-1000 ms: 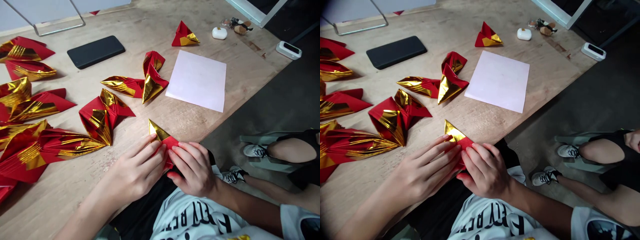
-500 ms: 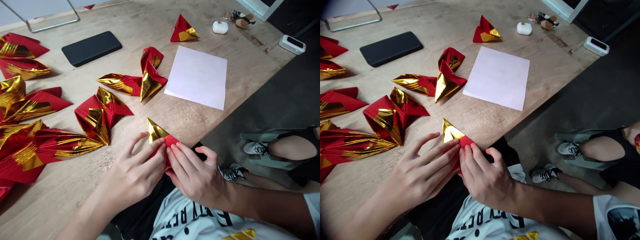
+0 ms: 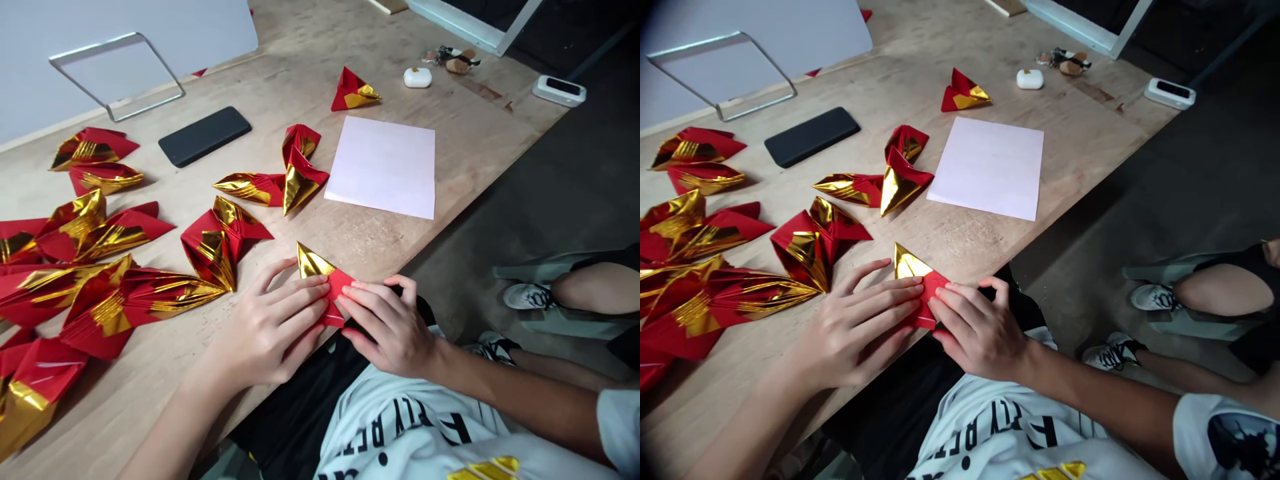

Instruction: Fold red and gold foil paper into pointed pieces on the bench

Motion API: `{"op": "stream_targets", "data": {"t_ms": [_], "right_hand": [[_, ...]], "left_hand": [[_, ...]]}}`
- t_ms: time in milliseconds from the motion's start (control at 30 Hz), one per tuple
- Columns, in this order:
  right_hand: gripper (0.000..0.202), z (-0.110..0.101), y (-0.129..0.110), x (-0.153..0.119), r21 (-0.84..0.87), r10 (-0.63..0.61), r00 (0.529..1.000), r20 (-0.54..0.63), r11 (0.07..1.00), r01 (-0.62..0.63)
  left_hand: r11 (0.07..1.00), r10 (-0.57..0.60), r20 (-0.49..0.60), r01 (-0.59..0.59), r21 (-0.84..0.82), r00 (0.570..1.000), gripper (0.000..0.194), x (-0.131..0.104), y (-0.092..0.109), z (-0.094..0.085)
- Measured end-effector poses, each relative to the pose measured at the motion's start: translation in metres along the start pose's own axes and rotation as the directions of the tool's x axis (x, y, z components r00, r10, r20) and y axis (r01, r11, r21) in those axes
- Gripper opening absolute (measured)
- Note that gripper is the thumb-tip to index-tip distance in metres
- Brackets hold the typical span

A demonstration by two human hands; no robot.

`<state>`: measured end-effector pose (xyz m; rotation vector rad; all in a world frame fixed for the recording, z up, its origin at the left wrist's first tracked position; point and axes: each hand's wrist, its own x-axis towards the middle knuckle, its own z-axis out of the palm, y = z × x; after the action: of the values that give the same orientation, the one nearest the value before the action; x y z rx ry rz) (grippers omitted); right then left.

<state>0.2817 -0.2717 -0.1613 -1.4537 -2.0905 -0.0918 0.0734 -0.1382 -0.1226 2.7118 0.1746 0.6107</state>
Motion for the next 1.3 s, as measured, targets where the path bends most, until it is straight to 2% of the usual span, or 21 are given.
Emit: {"op": "stream_targets", "data": {"t_ms": [167,300,433,567,700,933,1133,1300], "right_hand": [[0.029,0.001,0.005,-0.006,0.044,-0.015,0.994,-0.106,0.999,0.02],[0.024,0.002,0.01,-0.005,0.04,-0.03,0.994,-0.105,0.999,0.034],[0.02,0.0,0.016,0.001,0.043,-0.078,0.993,-0.086,0.996,0.082],[0.018,0.002,0.017,0.007,0.034,-0.104,0.992,-0.071,0.994,0.107],[0.021,0.004,0.017,0.012,0.069,-0.082,0.993,-0.09,0.994,0.088],[0.021,-0.002,0.02,0.015,0.17,-0.022,0.998,-0.062,0.985,0.032],[0.012,0.001,0.02,0.015,0.138,-0.034,0.994,-0.108,0.989,0.049],[0.01,0.004,0.017,0.019,0.064,-0.103,0.989,-0.106,0.992,0.11]], "left_hand": [[0.999,-0.017,0.001,0.017,0.031,1.0,0.015,-0.001,0.005,0.001],[0.999,-0.021,-0.013,0.021,0.036,1.0,0.014,0.0,0.005,0.002],[0.998,-0.064,0.01,0.064,-0.03,0.998,0.014,0.0,0.003,0.002],[0.998,-0.045,0.005,0.045,-0.053,0.999,0.018,-0.003,0.002,0.001],[0.993,-0.063,-0.01,0.062,-0.098,0.998,0.019,-0.003,0.001,-0.001],[0.989,-0.062,0.044,0.068,-0.13,0.997,0.03,-0.002,-0.002,-0.004],[0.986,-0.051,0.039,0.057,-0.156,0.998,0.033,-0.004,-0.005,-0.002],[0.982,-0.094,0.035,0.099,-0.159,0.995,0.023,-0.003,-0.002,-0.001]]}}
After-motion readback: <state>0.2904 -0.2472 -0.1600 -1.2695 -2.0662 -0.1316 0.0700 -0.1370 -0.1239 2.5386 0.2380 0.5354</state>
